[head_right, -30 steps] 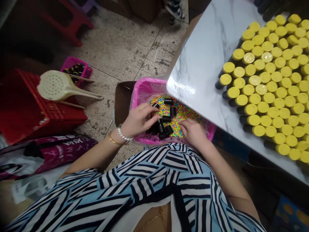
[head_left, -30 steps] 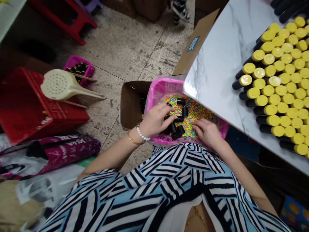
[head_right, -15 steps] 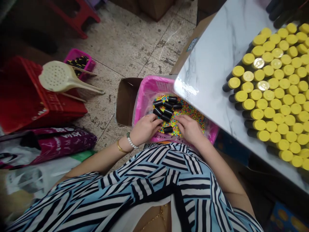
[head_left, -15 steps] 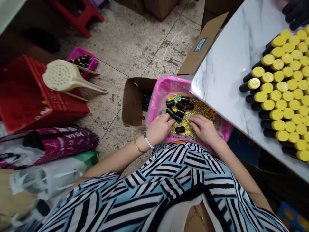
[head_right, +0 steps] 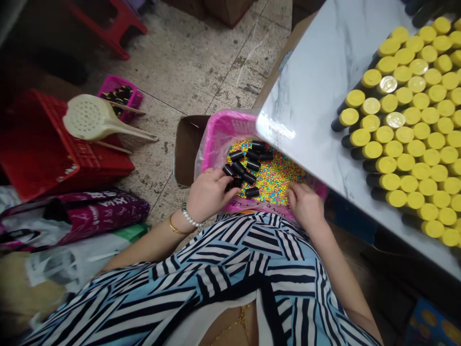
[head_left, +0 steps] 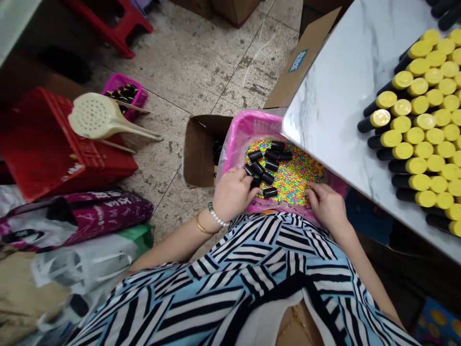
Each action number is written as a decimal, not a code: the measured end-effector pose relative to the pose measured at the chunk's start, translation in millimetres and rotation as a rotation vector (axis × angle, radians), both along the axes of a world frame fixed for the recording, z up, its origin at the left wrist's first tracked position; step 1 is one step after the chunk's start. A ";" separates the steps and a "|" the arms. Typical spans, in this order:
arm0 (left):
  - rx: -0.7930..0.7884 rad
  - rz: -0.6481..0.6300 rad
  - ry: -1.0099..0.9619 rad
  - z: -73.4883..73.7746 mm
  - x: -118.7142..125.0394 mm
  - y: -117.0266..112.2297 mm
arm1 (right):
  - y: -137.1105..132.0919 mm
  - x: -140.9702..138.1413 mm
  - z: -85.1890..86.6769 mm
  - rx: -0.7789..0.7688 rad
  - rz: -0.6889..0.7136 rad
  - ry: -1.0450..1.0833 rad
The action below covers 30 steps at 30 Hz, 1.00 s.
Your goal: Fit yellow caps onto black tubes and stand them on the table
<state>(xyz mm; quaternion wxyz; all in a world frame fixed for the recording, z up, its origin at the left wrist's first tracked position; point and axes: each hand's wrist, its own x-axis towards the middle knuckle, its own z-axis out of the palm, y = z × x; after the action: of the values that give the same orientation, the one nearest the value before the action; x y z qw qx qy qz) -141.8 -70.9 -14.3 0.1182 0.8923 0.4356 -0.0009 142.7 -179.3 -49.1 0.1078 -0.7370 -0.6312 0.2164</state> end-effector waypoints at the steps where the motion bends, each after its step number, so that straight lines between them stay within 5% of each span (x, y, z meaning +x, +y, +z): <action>1: -0.004 -0.040 0.054 -2.4 1.5 -1.0 | 0.5 -0.4 -0.7 0.005 -0.002 0.018; 17: 0.015 -0.375 0.091 -3.7 16.9 10.9 | 1.0 14.1 -0.3 0.069 -0.060 0.022; 22: 0.027 -0.508 0.044 7.1 54.3 13.3 | -0.2 15.5 1.8 0.080 -0.075 0.044; 27: 0.019 -0.698 0.011 -22.1 118.5 16.4 | 5.3 10.1 8.9 0.095 -0.015 0.024; 30: -0.035 -0.809 -0.037 -39.5 132.2 14.3 | 2.3 11.0 15.0 0.118 -0.003 0.045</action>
<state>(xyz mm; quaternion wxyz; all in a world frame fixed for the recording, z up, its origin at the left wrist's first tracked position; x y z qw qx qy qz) -9.6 -56.6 -53.8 0.1313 0.9895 0.0469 -0.0387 153.7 -177.0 -34.2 0.1654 -0.7253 -0.6392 0.1951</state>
